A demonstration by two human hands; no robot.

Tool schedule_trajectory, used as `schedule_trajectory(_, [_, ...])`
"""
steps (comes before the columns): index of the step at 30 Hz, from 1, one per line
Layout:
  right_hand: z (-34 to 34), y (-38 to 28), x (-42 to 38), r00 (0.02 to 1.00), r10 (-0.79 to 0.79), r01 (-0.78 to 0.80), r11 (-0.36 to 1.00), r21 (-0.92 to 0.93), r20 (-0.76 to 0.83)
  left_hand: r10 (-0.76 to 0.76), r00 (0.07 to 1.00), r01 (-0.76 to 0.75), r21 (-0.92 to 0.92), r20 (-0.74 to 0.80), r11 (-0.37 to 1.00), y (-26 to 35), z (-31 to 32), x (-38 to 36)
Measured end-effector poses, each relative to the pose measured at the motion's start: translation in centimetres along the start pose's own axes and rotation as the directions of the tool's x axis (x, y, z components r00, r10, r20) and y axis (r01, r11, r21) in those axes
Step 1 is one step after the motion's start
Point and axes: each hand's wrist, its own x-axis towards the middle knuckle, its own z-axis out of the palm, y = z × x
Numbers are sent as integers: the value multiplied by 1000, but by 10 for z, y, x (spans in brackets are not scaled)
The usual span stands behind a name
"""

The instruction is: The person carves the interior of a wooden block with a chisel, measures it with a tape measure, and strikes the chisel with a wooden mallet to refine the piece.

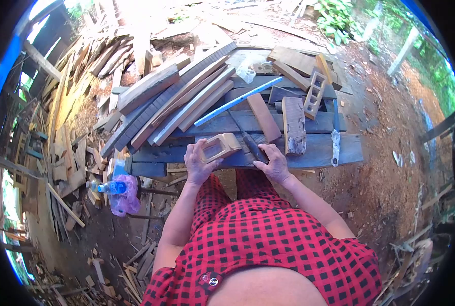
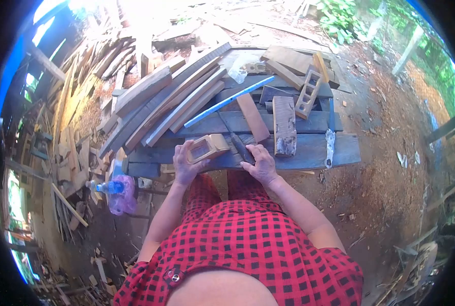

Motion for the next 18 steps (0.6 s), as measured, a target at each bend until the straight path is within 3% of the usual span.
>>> schedule_trajectory(2, [1,3,0,1000,1,0,999,39,-14,33,999,-33,-1,12,999,9,-2,11])
schedule_trajectory(4, [3,6,-1,1000,12,-11,999,49,-25,-20,999,8,-264,-43,964,14,-2,19])
schedule_trajectory(9, [-7,6,5,999,25,-26,998,51,30,75,990,-106,-280,-120,954,10,32,51])
schedule_trajectory(12, [-33,3,23,940,111,-128,991,32,324,32,989,-51,-132,-142,990,1,60,54])
schedule_trajectory(15, [-70,-5,65,972,36,-78,982,173,233,118,963,-139,-72,-244,988,-11,80,55])
schedule_trajectory(17, [-82,12,109,995,-90,84,982,171,31,83,971,-88,-11,-225,996,-10,84,53])
schedule_trajectory(18, [-93,12,134,997,-69,66,991,118,18,84,974,-75,53,-211,996,-5,81,53])
